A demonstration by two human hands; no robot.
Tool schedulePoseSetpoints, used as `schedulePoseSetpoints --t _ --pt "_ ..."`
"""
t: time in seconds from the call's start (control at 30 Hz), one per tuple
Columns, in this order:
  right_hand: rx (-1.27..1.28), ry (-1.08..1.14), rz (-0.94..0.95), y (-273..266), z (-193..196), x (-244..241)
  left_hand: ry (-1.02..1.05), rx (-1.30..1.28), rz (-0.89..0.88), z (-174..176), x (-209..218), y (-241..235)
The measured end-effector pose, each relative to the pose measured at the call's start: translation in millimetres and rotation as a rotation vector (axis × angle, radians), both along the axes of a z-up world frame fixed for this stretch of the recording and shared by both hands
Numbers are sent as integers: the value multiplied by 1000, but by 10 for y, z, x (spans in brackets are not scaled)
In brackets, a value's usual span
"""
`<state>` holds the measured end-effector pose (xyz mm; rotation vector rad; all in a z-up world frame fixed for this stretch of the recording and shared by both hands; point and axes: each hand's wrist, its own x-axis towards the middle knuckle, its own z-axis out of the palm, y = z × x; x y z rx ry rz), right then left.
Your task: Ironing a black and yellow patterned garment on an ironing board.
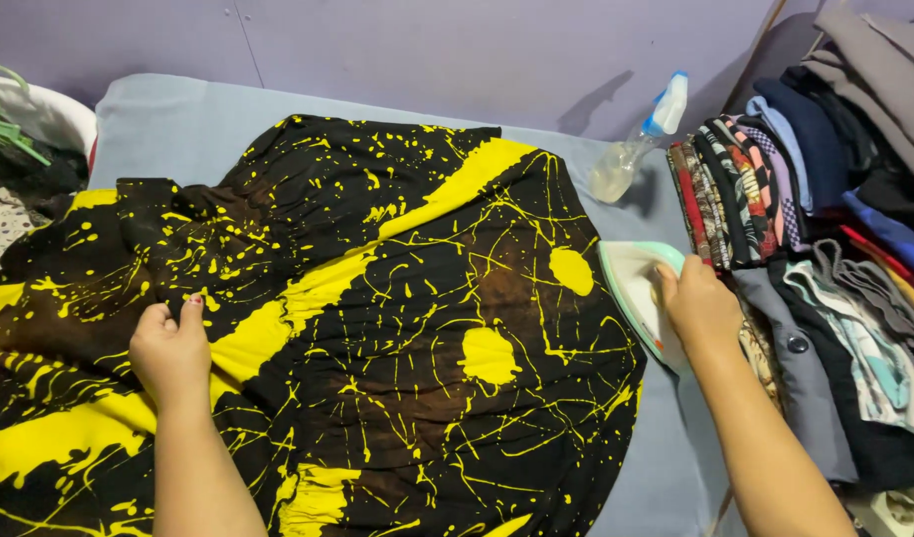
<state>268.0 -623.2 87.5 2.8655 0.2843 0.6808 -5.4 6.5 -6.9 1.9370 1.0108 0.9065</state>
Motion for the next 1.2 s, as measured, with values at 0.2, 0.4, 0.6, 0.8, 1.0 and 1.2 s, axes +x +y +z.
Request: schedulePoseSetpoints --t 0.2,0.4,0.6,0.8,1.0,1.2 --pt "151 30 446 47 204 -178 235 -36 -25 470 -79 -226" --pt "179 222 917 1388 355 -311 361 167 -14 166 -175 -299" --pt "298 278 1056 3113 305 -1252 281 174 121 100 -101 -366" --pt "371 148 924 3171 264 -1610 259 204 119 18 -122 -303" --pt "311 60 488 1779 247 -1041 233 215 97 -25 -138 -238" --pt "129 60 -31 252 64 -321 282 223 80 -95 -169 -201"
